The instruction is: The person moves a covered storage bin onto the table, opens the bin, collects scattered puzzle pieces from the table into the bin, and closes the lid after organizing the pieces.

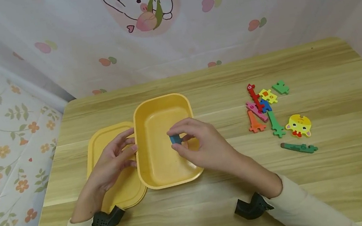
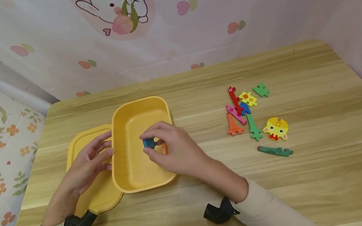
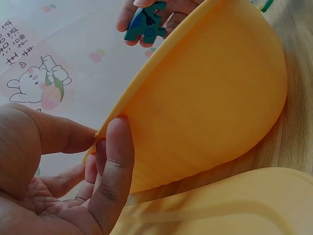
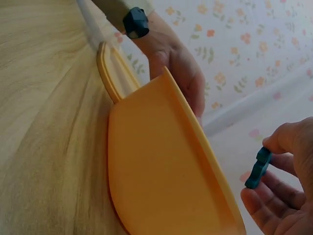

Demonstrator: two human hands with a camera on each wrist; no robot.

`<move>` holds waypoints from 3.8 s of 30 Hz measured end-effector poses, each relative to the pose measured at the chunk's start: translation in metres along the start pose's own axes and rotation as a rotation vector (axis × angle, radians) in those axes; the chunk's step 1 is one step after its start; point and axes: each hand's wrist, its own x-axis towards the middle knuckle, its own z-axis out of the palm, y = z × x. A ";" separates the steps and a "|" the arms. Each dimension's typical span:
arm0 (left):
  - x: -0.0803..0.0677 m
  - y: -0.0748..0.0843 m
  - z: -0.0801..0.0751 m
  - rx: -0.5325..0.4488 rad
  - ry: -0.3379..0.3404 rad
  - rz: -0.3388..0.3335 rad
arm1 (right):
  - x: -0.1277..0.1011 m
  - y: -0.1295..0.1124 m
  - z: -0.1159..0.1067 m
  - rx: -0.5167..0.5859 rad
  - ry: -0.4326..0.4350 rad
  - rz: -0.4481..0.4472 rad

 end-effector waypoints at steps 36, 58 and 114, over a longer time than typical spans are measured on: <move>0.005 0.006 -0.001 -0.024 -0.007 -0.017 | 0.001 -0.004 -0.050 -0.379 0.000 0.148; -0.007 -0.018 0.010 -0.074 -0.008 -0.015 | -0.011 0.018 -0.076 -0.379 -0.011 0.257; 0.003 0.011 0.006 0.033 -0.055 -0.047 | -0.023 0.038 -0.147 -0.766 -0.157 0.582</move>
